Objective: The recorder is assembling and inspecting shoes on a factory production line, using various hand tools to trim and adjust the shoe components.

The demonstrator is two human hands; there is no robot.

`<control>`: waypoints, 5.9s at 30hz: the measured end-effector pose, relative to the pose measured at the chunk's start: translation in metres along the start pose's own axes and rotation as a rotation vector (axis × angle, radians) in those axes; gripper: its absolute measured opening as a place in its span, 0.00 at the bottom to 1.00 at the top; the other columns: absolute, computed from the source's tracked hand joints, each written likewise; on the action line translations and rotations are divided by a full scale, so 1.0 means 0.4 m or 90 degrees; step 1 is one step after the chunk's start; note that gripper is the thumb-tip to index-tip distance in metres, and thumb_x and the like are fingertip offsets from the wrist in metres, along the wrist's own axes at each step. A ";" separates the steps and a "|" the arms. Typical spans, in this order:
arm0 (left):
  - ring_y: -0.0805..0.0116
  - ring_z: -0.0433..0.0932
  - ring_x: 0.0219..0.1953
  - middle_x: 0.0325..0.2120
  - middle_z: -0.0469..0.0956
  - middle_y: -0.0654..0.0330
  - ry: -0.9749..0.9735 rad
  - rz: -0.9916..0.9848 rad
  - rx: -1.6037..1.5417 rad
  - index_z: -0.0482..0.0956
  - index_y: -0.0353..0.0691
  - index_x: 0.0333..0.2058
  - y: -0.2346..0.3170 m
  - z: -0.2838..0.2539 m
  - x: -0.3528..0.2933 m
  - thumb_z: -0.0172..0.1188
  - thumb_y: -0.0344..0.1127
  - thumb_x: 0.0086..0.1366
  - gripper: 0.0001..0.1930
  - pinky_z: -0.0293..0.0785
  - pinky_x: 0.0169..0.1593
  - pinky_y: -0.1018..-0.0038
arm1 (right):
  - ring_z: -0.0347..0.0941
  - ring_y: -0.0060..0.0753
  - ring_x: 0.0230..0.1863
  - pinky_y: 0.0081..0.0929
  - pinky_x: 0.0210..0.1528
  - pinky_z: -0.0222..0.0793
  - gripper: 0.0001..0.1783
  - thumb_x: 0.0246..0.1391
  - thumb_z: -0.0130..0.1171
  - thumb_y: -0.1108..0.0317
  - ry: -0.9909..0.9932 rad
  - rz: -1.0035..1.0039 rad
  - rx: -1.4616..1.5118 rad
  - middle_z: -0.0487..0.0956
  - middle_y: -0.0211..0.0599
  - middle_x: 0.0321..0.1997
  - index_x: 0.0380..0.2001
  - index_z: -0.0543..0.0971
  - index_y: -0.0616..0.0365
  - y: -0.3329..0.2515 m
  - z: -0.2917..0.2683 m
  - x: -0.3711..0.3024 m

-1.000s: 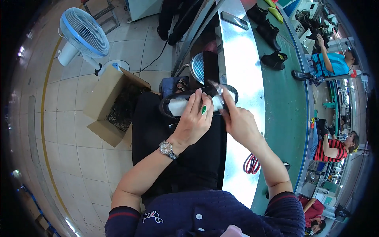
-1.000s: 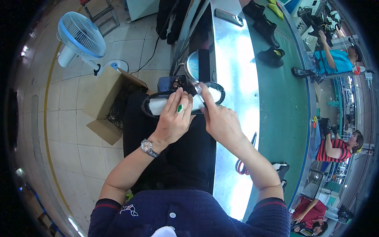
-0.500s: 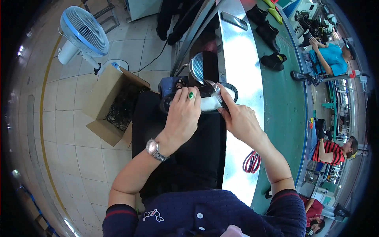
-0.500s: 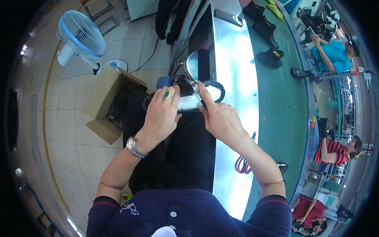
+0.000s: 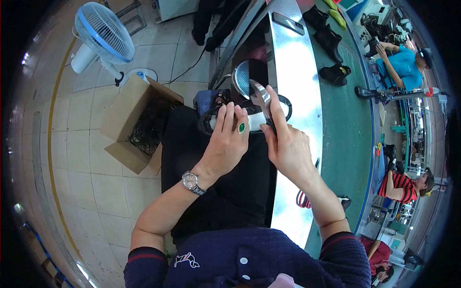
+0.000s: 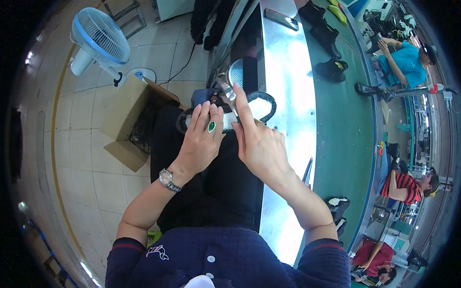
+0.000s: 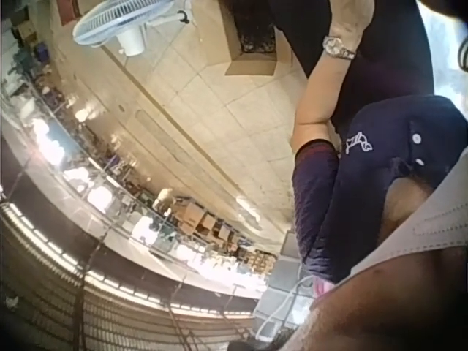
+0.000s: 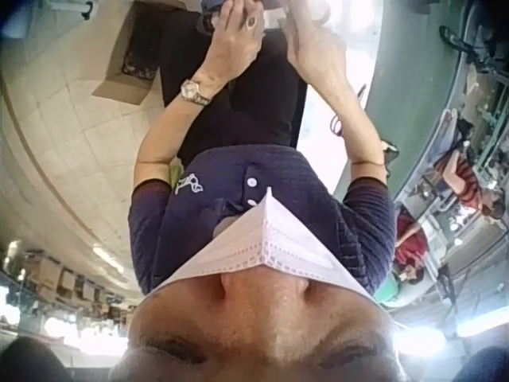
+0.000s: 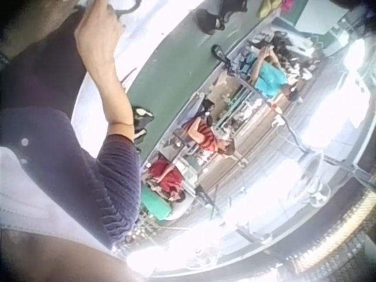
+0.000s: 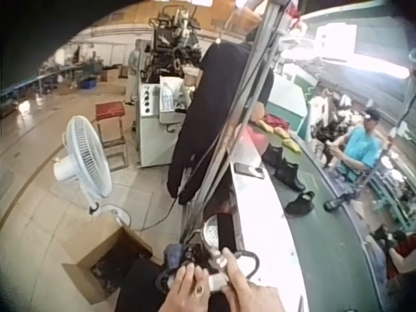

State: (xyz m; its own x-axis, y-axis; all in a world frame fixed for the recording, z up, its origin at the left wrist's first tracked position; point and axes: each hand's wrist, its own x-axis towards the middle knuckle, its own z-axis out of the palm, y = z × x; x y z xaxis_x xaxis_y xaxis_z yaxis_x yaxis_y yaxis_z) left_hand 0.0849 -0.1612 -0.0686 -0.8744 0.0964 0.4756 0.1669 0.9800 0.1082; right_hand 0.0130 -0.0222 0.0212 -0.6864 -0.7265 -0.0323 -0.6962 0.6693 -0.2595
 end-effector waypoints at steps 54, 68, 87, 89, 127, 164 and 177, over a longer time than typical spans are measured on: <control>0.54 0.77 0.24 0.22 0.76 0.54 -0.025 -0.402 -0.259 0.78 0.33 0.32 -0.109 -0.203 -0.265 0.57 0.36 0.67 0.11 0.72 0.27 0.67 | 0.77 0.47 0.23 0.38 0.31 0.70 0.31 0.61 0.55 0.66 -0.448 -0.006 0.321 0.80 0.47 0.29 0.65 0.58 0.51 -0.150 -0.054 -0.039; 0.63 0.82 0.33 0.36 0.81 0.51 -0.129 -0.305 -0.295 0.74 0.28 0.50 -0.061 -0.214 -0.298 0.59 0.36 0.65 0.19 0.78 0.33 0.77 | 0.76 0.49 0.23 0.43 0.27 0.73 0.40 0.58 0.56 0.71 -0.563 -0.115 0.172 0.77 0.46 0.25 0.70 0.51 0.43 -0.207 -0.066 0.011; 0.71 0.70 0.54 0.58 0.66 0.60 -0.077 -0.800 -1.365 0.49 0.47 0.69 -0.065 -0.103 -0.191 0.57 0.43 0.65 0.38 0.69 0.55 0.72 | 0.78 0.46 0.20 0.41 0.25 0.75 0.34 0.52 0.50 0.76 -0.504 -0.346 -0.048 0.76 0.45 0.16 0.65 0.64 0.45 -0.140 -0.117 0.077; 0.71 0.72 0.52 0.55 0.69 0.60 -0.071 -0.816 -1.323 0.53 0.47 0.68 -0.073 -0.109 -0.210 0.55 0.42 0.66 0.34 0.72 0.53 0.72 | 0.78 0.46 0.20 0.40 0.25 0.74 0.33 0.54 0.50 0.74 -0.411 -0.394 -0.055 0.76 0.44 0.16 0.65 0.64 0.44 -0.170 -0.160 0.100; 0.60 0.60 0.65 0.65 0.54 0.57 -0.159 -0.666 -1.552 0.27 0.64 0.70 -0.048 -0.084 -0.327 0.71 0.40 0.53 0.61 0.62 0.64 0.57 | 0.76 0.45 0.16 0.36 0.18 0.71 0.32 0.58 0.56 0.64 -0.288 -0.318 0.083 0.76 0.40 0.14 0.65 0.60 0.42 -0.208 -0.067 0.017; 0.66 0.58 0.65 0.66 0.51 0.61 -0.102 -0.807 -1.473 0.30 0.62 0.70 0.028 -0.108 -0.324 0.61 0.23 0.60 0.53 0.62 0.64 0.66 | 0.71 0.27 0.09 0.22 0.10 0.62 0.43 0.51 0.50 0.74 -0.403 -0.338 -0.136 0.69 0.30 0.08 0.71 0.52 0.39 -0.192 -0.049 0.001; 0.68 0.64 0.61 0.64 0.57 0.60 -0.149 -0.797 -1.515 0.27 0.65 0.70 0.014 -0.096 -0.353 0.64 0.18 0.54 0.61 0.68 0.59 0.68 | 0.66 0.23 0.09 0.25 0.09 0.61 0.45 0.48 0.55 0.73 -0.266 -0.404 -0.114 0.69 0.30 0.13 0.70 0.56 0.33 -0.208 -0.044 -0.061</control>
State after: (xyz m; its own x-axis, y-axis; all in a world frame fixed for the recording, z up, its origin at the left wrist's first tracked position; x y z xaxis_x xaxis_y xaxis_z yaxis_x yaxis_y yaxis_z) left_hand 0.2269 -0.1761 -0.1016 -0.8843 0.1456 -0.4436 -0.3124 -0.8906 0.3304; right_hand 0.0838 -0.0575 0.0605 -0.0344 -0.9533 -0.3000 -0.9770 0.0954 -0.1910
